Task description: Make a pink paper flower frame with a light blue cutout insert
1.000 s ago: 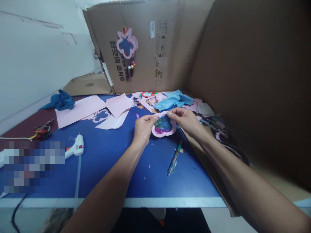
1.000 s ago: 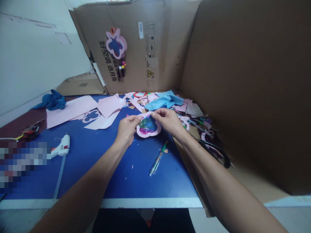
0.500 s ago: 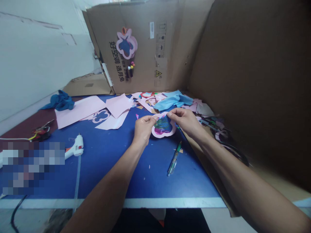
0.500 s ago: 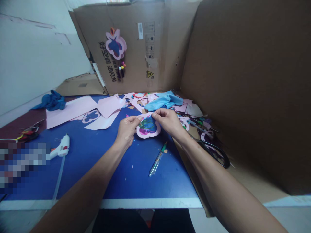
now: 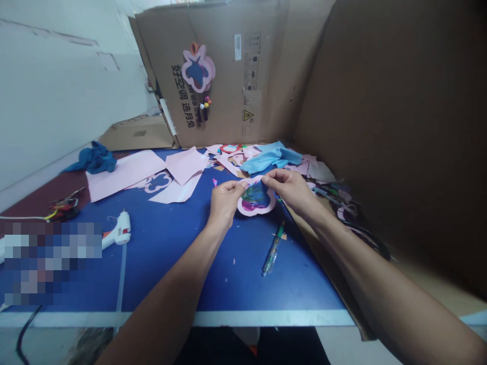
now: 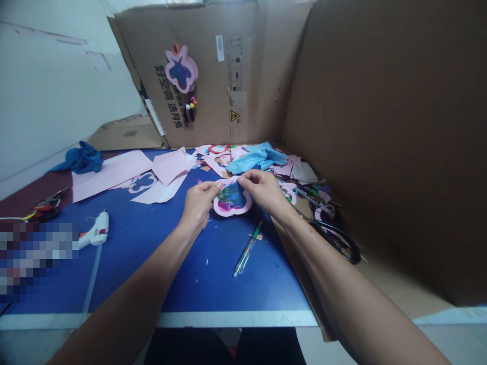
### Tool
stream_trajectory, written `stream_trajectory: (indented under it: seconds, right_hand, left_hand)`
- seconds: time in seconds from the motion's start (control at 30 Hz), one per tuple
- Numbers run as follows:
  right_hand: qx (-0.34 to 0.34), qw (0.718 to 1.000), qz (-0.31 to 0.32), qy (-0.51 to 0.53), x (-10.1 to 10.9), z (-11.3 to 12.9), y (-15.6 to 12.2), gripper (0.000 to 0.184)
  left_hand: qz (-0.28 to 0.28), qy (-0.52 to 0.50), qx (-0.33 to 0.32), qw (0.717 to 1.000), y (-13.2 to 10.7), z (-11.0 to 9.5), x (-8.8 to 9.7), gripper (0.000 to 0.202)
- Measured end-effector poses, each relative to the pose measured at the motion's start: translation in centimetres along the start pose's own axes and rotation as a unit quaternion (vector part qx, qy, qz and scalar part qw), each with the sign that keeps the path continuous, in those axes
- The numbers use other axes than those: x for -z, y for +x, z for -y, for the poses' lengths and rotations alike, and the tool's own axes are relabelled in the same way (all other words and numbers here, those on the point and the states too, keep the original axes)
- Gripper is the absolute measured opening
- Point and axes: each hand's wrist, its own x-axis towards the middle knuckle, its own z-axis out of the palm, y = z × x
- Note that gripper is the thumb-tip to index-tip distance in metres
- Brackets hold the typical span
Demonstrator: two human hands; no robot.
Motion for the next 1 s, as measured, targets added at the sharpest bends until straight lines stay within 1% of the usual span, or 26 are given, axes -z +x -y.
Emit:
stream_trajectory:
  seconds: [0.23, 0.37, 0.43, 0.57, 0.63, 0.77, 0.87, 1.0]
  right_hand:
    - [-0.003, 1.000, 0.002, 0.004, -0.1, 0.0, 0.0, 0.035]
    - [-0.003, 1.000, 0.006, -0.001, 0.0, 0.1, -0.1, 0.039]
    - [0.003, 1.000, 0.007, -0.007, 0.1, 0.1, 0.0, 0.042]
    - [0.014, 1.000, 0.003, 0.003, 0.3, -0.2, 0.2, 0.056]
    - [0.001, 1.000, 0.001, 0.024, 0.4, -0.4, 0.3, 0.059]
    - [-0.032, 0.997, 0.015, 0.069, 0.4, -0.8, 0.5, 0.058]
    - [-0.054, 0.995, 0.022, 0.080, 0.2, -0.8, 0.4, 0.056]
    - [-0.070, 0.994, 0.031, 0.080, 0.1, -0.3, 0.2, 0.055]
  left_hand:
    - [-0.003, 0.003, 0.001, 1.000, -0.1, 0.0, 0.0, 0.035]
    - [-0.007, 0.004, -0.005, 1.000, -0.1, -0.1, 0.0, 0.033]
    - [-0.016, 0.011, -0.008, 1.000, -0.1, -0.2, -0.1, 0.031]
    - [-0.031, 0.009, 0.002, 0.999, 0.0, -0.3, 0.0, 0.029]
    - [-0.029, -0.008, 0.009, 0.999, 0.1, -0.3, 0.1, 0.032]
    - [-0.034, -0.031, 0.018, 0.999, 0.4, -0.1, 0.4, 0.039]
    - [-0.047, -0.041, 0.013, 0.998, 0.7, -0.2, 0.6, 0.038]
    - [-0.049, -0.071, 0.014, 0.996, 1.0, -0.2, 0.9, 0.034]
